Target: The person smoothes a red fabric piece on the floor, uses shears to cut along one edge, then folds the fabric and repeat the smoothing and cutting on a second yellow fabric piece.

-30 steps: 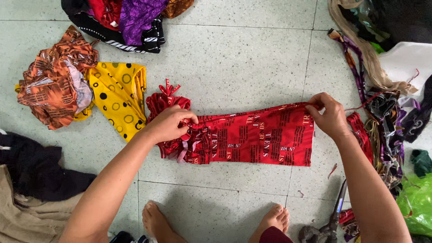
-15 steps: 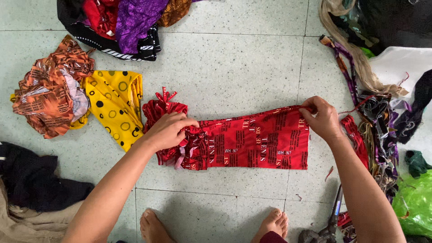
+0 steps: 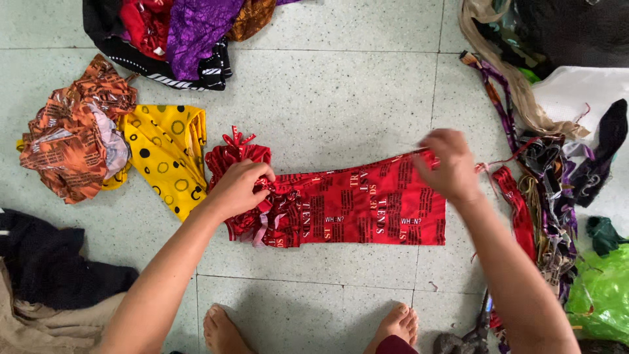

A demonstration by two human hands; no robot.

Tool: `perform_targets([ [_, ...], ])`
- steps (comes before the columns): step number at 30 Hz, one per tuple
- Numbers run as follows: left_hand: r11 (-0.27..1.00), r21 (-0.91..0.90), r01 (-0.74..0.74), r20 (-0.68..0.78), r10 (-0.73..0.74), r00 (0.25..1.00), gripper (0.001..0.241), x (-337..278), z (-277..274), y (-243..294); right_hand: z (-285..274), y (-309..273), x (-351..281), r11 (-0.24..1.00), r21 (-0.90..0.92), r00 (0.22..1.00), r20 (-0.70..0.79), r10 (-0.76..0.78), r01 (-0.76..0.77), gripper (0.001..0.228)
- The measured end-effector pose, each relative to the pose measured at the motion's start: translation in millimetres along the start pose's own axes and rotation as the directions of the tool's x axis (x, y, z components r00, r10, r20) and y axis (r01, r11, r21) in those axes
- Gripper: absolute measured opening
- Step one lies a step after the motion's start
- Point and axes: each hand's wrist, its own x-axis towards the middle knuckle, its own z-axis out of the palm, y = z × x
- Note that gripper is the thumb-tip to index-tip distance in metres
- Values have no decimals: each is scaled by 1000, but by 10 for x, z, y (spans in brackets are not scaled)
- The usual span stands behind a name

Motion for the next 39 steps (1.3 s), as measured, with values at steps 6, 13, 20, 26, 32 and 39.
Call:
perform_targets([
  [6,996,-50,72,-35,-73,997,33,-65,200,-179,589,-1676,292,862,438,954,30,-298,256,12],
  [13,958,-206,197,8,-200,980,37,-50,153,-134,1391,-2176,508,826,405,911,-46,-410,393,32],
  [20,868,-446,221,65,-214,975,31,-70,52,-205,1483,-2224,461,828,420,926,-91,-368,370,16],
  [26,858,-418,299,137,-266,954,31,-5,-64,-126,1500,-2192,449,808,448,921,-119,-371,383,7],
  [32,890,-357,284,94,-268,959,23,91,25,-153,1415,-2196,470,816,396,906,-147,-396,421,7],
  [39,975,185,-126,-350,185,919,24,134,245,-235,1312,-2216,470,801,255,839,-233,-492,541,21],
])
